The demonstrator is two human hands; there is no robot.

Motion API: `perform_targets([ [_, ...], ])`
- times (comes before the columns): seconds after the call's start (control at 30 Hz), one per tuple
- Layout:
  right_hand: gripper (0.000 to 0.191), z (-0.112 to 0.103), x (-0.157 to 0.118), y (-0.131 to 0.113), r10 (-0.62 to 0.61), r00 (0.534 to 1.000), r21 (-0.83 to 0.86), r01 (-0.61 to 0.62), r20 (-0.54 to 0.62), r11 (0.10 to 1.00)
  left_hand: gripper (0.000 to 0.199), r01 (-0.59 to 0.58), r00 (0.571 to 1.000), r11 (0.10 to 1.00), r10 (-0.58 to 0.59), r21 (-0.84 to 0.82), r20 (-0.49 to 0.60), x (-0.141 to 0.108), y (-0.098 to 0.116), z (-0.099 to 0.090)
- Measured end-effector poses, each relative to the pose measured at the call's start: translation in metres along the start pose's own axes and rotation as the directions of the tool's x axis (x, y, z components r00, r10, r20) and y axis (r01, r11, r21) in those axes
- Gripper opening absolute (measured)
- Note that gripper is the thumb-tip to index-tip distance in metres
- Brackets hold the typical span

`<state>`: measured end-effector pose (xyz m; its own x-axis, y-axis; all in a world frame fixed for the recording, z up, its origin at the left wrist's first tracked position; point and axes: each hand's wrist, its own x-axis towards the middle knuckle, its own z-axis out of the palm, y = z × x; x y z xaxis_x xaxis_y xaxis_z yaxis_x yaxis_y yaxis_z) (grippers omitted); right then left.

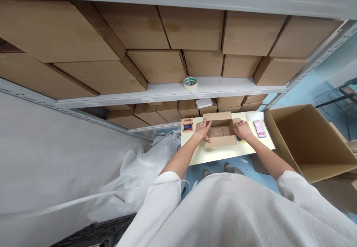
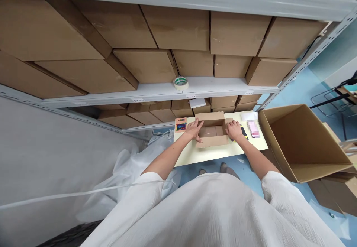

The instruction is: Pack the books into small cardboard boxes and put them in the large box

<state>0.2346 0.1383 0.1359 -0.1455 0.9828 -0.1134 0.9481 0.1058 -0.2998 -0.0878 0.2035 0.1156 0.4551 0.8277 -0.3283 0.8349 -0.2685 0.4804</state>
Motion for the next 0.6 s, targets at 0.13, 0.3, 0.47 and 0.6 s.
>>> perform_targets([
  [0.13,0.096,0.007,0.015,0.010,-0.038,0.986,0.050,0.030,0.164,0.998,0.154,0.006,1.000,1.000,-0.006,0.012,-0.004,-0.001,-0.001,0.002],
  [0.3,0.136,0.010,0.046,0.016,-0.135,0.943,0.074,0.118,0.305,0.990,0.147,0.044,0.998,0.999,-0.045,-0.025,-0.038,-0.003,0.002,0.005],
  [0.47,0.151,0.010,0.076,0.012,-0.144,0.891,0.011,0.155,0.431,0.988,0.145,0.069,0.998,0.997,-0.069,0.024,-0.013,-0.002,0.003,0.003],
  [0.6,0.160,0.007,0.081,0.005,-0.087,0.858,-0.083,0.149,0.506,0.985,0.155,0.069,0.996,0.988,-0.075,0.136,0.044,-0.005,-0.001,0.003],
])
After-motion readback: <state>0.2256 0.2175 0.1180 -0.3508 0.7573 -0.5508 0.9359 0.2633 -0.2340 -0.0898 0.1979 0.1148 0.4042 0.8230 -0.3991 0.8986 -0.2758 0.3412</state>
